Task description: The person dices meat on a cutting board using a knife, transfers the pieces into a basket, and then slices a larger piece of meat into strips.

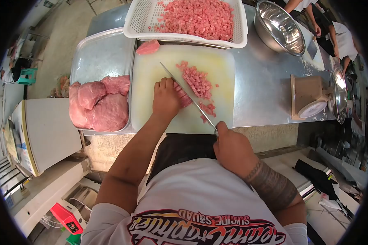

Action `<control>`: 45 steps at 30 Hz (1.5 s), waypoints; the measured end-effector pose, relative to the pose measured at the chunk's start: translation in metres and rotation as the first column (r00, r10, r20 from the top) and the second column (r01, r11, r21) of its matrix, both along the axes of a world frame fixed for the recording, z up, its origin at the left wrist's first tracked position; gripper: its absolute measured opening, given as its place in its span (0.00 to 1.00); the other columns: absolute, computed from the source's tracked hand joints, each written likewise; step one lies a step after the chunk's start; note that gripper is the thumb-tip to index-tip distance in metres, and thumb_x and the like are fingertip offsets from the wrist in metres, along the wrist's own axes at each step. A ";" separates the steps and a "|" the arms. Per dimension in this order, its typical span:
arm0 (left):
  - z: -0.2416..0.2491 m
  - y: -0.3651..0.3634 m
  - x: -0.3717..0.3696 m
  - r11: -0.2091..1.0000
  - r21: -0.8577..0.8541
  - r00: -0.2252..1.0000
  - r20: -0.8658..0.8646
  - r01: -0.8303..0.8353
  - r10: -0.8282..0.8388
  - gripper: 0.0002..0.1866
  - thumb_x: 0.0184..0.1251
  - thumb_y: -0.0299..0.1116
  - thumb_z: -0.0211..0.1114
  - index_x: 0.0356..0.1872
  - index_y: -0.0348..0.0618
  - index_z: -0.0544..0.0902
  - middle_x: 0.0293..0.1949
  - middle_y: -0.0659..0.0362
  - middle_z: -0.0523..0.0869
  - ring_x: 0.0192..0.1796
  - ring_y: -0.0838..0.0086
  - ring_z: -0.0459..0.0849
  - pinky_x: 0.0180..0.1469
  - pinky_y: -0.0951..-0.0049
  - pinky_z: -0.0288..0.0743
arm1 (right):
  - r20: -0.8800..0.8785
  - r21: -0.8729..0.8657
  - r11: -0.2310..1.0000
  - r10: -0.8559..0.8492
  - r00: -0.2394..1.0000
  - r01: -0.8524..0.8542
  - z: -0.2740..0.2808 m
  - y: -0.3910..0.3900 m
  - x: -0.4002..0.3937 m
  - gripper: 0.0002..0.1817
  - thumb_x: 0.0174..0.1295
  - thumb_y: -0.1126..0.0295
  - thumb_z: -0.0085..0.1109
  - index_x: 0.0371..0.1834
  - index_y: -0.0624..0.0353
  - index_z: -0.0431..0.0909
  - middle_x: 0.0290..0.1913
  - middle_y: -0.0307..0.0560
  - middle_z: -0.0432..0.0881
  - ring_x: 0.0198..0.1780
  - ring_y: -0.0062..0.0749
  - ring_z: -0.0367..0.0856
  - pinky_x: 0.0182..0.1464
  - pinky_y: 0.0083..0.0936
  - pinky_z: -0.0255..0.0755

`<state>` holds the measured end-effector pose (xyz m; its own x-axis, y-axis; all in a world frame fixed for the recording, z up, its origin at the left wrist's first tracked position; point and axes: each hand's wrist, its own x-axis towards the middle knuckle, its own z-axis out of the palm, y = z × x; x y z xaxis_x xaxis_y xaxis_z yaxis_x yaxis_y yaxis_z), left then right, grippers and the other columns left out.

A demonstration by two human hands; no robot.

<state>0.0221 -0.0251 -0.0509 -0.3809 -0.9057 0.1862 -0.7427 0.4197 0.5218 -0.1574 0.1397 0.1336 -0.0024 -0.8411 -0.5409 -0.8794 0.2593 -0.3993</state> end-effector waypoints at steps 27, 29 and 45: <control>-0.008 0.003 0.005 1.000 -0.006 1.000 0.017 0.017 -0.017 0.14 0.65 0.25 0.60 0.51 0.34 0.78 0.53 0.44 0.81 0.54 0.46 0.77 0.61 0.50 0.72 | 0.024 -0.199 0.980 0.024 0.999 -0.019 -0.065 -0.022 0.018 0.11 0.69 0.74 0.54 0.51 0.66 0.71 0.31 0.63 0.87 0.36 0.63 0.89 0.40 0.54 0.83; -0.008 0.005 0.007 1.000 0.003 1.000 0.024 0.002 -0.002 0.14 0.66 0.26 0.61 0.52 0.35 0.79 0.53 0.46 0.82 0.55 0.47 0.78 0.62 0.51 0.72 | 0.027 -0.280 0.960 0.021 0.999 -0.013 -0.091 -0.045 0.029 0.12 0.69 0.75 0.52 0.53 0.66 0.72 0.32 0.62 0.88 0.36 0.63 0.89 0.40 0.53 0.83; -0.003 0.004 0.010 1.000 0.009 0.999 0.049 -0.025 0.025 0.11 0.67 0.27 0.61 0.49 0.37 0.80 0.50 0.46 0.81 0.53 0.49 0.79 0.61 0.50 0.71 | 0.007 0.004 1.000 -0.023 1.000 0.023 -0.013 0.012 0.018 0.15 0.66 0.75 0.59 0.54 0.66 0.71 0.34 0.63 0.87 0.40 0.64 0.89 0.44 0.57 0.82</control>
